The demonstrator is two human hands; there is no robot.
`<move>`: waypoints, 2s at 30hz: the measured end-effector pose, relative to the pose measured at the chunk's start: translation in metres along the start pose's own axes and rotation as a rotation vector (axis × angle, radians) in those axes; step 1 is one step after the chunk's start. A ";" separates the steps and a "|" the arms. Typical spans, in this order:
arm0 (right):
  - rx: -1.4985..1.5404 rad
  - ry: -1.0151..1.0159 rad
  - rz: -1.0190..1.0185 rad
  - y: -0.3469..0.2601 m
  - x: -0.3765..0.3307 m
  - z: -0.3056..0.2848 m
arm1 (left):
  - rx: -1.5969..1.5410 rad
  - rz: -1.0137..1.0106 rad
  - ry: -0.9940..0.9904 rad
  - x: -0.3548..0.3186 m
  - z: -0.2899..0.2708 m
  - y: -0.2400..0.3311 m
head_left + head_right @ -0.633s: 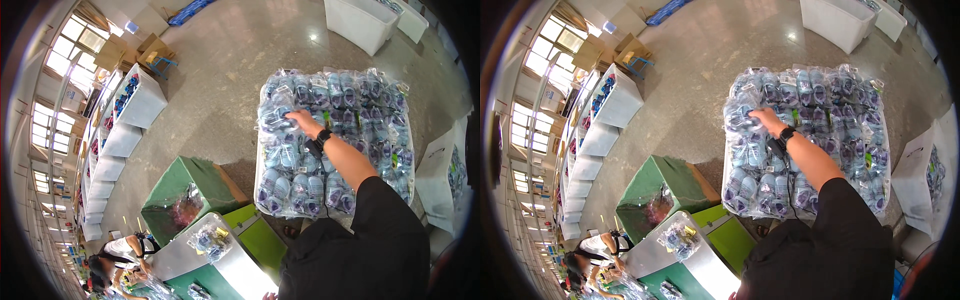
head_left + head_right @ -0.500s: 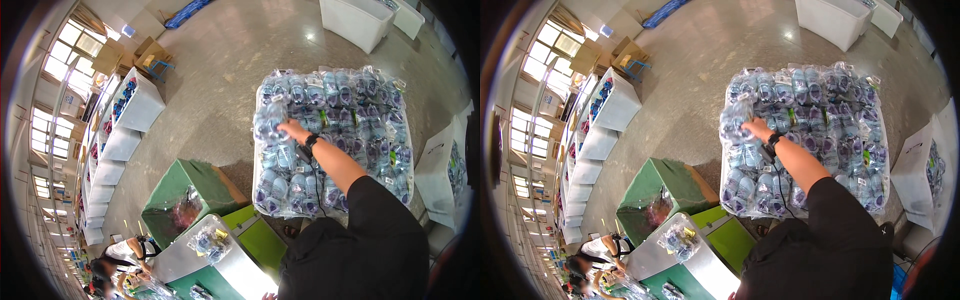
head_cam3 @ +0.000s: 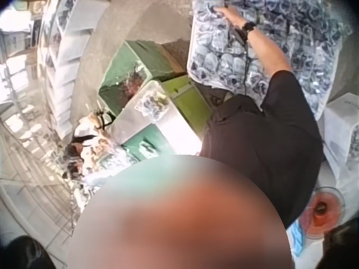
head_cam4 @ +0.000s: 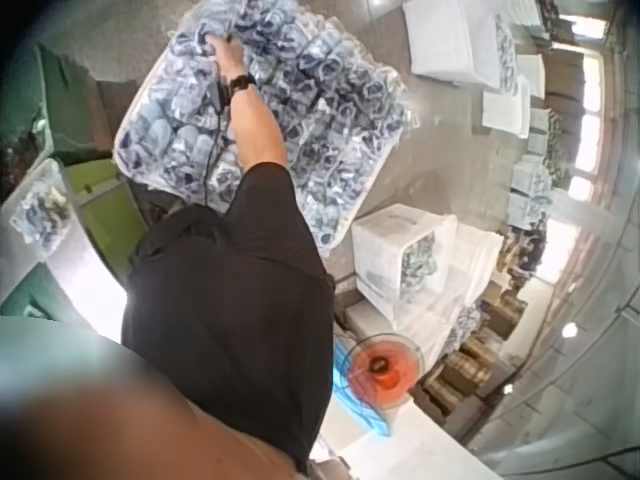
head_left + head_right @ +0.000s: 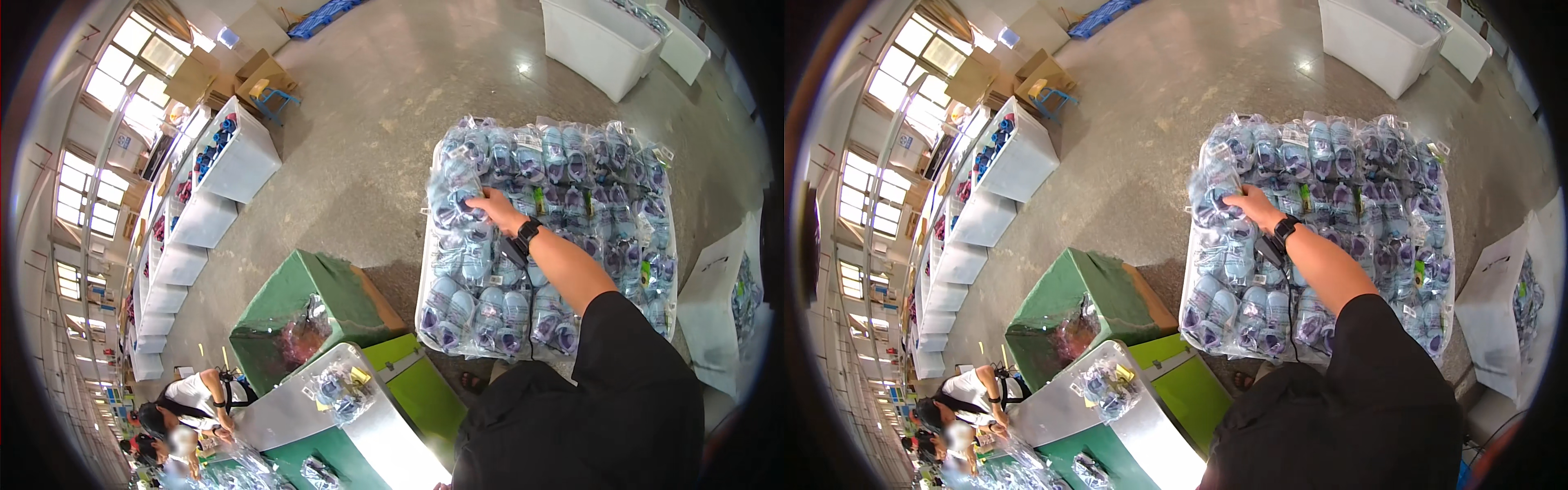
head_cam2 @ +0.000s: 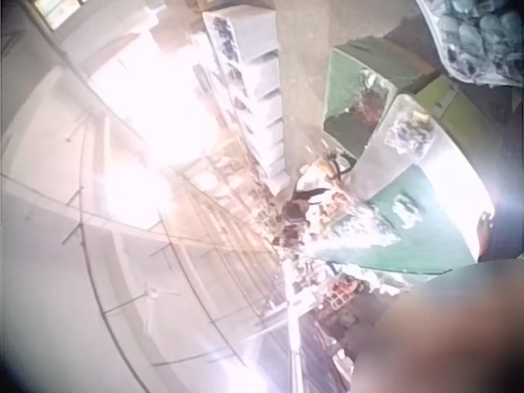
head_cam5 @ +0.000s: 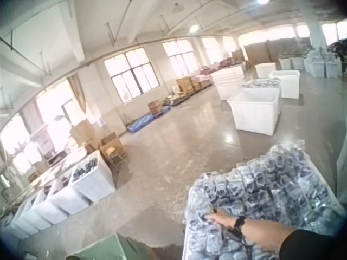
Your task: The person picks packaged slippers from a large white bin and places them onto a green conveyor belt. The person handles the items one at a time, moving them from the bin to the belt where other workers are present.
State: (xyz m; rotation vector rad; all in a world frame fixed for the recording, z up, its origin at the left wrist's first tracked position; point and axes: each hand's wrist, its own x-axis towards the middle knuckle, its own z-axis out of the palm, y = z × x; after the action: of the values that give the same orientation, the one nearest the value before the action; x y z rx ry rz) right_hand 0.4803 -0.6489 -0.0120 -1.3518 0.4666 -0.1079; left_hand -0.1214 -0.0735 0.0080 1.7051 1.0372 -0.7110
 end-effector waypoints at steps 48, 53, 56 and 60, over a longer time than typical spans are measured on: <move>-0.958 -0.109 -0.207 0.132 -0.294 -0.071 | -0.283 0.120 1.030 0.222 -0.276 -0.020; -1.081 -0.245 -0.212 0.122 -0.357 -0.024 | -1.095 -0.097 0.949 0.276 -0.304 -0.034; -1.150 -0.390 -0.237 0.103 -0.382 -0.007 | -0.947 -0.223 1.002 0.289 -0.306 -0.014; -1.109 -0.425 -0.172 0.085 -0.391 0.009 | -0.491 -0.237 1.067 0.298 -0.302 0.009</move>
State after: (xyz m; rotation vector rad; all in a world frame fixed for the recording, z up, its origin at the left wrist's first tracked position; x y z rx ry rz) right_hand 0.1140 -0.4886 0.0103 -2.4282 0.0032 0.3487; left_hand 0.0227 0.3007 -0.1292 1.4882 1.9568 0.4072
